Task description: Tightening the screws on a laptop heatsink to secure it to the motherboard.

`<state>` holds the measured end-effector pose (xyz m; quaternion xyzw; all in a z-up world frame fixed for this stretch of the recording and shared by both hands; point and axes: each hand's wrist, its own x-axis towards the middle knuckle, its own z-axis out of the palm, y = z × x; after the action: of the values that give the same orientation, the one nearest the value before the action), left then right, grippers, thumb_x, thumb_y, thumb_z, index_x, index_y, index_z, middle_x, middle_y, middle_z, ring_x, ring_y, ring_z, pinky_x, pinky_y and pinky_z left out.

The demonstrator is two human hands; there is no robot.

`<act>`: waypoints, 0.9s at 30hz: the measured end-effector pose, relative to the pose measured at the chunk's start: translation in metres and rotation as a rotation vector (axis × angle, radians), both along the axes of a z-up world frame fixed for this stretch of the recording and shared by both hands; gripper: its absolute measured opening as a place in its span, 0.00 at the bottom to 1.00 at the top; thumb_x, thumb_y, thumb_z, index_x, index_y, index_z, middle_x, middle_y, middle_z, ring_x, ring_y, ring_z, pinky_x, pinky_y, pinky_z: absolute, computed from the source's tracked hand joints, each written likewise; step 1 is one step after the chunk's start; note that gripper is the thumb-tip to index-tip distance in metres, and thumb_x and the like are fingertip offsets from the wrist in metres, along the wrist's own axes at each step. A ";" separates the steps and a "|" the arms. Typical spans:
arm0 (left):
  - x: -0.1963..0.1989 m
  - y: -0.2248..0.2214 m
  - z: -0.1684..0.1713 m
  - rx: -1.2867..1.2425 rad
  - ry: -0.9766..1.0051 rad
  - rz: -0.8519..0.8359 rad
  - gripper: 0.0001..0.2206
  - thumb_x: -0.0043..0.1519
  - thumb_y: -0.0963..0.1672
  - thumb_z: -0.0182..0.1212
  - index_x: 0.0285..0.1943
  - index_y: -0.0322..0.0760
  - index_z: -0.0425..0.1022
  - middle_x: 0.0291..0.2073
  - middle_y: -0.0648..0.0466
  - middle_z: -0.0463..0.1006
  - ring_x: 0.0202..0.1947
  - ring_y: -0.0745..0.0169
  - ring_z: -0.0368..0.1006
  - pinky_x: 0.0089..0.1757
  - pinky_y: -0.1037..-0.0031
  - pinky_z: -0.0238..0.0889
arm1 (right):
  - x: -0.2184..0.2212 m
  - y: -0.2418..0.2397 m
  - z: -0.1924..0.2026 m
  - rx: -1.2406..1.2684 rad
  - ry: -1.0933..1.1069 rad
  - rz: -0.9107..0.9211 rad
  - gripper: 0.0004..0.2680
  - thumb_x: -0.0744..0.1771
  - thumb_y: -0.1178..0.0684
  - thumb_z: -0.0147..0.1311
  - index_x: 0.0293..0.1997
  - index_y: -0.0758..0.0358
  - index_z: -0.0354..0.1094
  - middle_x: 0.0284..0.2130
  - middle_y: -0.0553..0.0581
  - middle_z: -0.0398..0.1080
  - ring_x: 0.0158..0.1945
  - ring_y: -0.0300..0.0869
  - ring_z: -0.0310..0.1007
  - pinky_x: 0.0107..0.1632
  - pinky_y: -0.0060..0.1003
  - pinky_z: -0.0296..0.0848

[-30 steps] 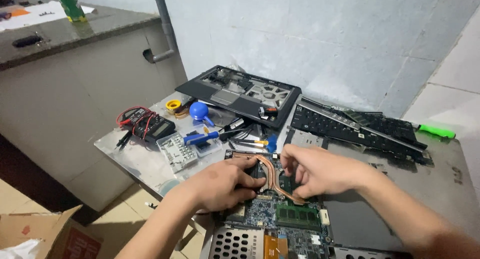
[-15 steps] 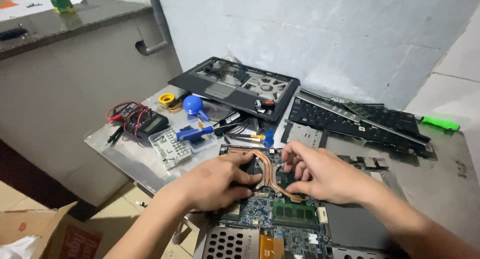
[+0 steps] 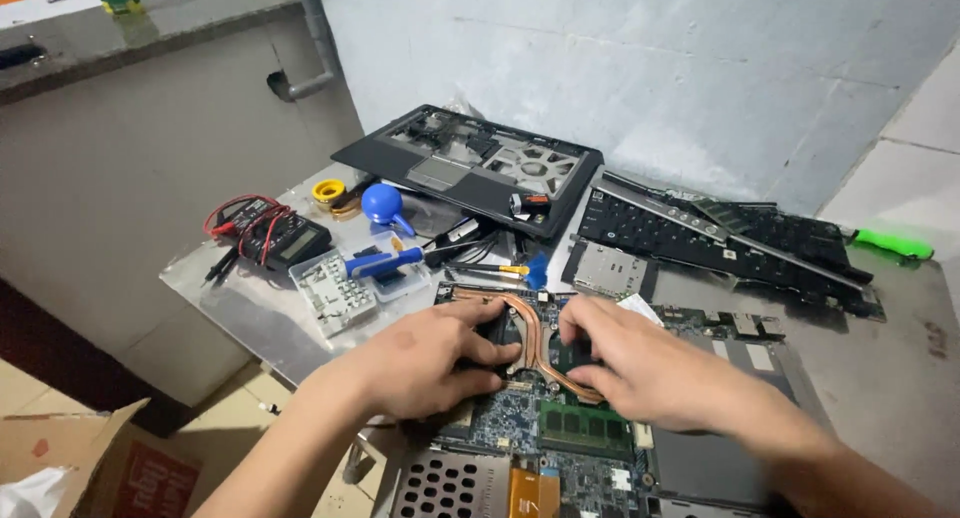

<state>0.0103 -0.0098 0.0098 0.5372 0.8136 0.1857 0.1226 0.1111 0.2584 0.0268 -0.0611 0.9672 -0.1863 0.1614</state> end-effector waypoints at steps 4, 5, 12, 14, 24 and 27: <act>-0.005 0.001 -0.004 0.037 0.026 -0.036 0.21 0.67 0.49 0.68 0.69 0.42 0.84 0.75 0.29 0.67 0.83 0.38 0.52 0.71 0.56 0.52 | 0.000 -0.001 -0.003 0.034 -0.020 -0.005 0.07 0.73 0.48 0.58 0.54 0.47 0.62 0.49 0.44 0.70 0.46 0.35 0.68 0.51 0.36 0.72; -0.004 0.001 -0.003 0.022 0.014 -0.030 0.21 0.68 0.49 0.67 0.70 0.43 0.83 0.76 0.28 0.64 0.84 0.38 0.51 0.71 0.57 0.51 | -0.001 0.002 -0.007 0.014 0.016 0.022 0.07 0.73 0.48 0.58 0.53 0.48 0.62 0.48 0.45 0.69 0.46 0.36 0.67 0.51 0.36 0.71; 0.000 0.000 0.000 0.015 0.012 -0.011 0.20 0.68 0.49 0.68 0.69 0.44 0.85 0.77 0.26 0.61 0.83 0.36 0.53 0.70 0.54 0.52 | -0.001 0.010 -0.023 -0.013 0.120 0.077 0.07 0.73 0.49 0.60 0.50 0.48 0.64 0.46 0.45 0.69 0.46 0.37 0.66 0.49 0.38 0.70; -0.004 0.002 -0.004 0.012 0.020 -0.010 0.21 0.67 0.49 0.67 0.69 0.45 0.84 0.76 0.29 0.65 0.83 0.39 0.53 0.70 0.55 0.53 | 0.004 -0.001 -0.016 0.022 0.071 -0.005 0.07 0.73 0.48 0.61 0.51 0.48 0.64 0.49 0.44 0.71 0.49 0.35 0.70 0.54 0.35 0.75; -0.008 0.004 -0.006 -0.008 0.027 -0.022 0.18 0.68 0.50 0.66 0.66 0.47 0.87 0.73 0.32 0.71 0.84 0.43 0.53 0.68 0.57 0.57 | -0.001 -0.027 0.030 0.033 -0.180 -0.208 0.10 0.73 0.50 0.60 0.58 0.45 0.62 0.56 0.47 0.73 0.49 0.38 0.68 0.51 0.41 0.70; -0.001 0.005 0.000 0.018 -0.011 0.128 0.16 0.64 0.51 0.68 0.62 0.60 0.88 0.78 0.37 0.69 0.77 0.32 0.63 0.70 0.51 0.62 | -0.022 0.001 0.005 -0.061 -0.046 -0.055 0.15 0.67 0.52 0.67 0.57 0.54 0.65 0.51 0.62 0.79 0.51 0.58 0.84 0.57 0.55 0.80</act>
<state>0.0098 -0.0044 0.0094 0.4843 0.8437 0.2037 0.1102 0.0889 0.2599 0.0317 -0.0353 0.9585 -0.2213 0.1765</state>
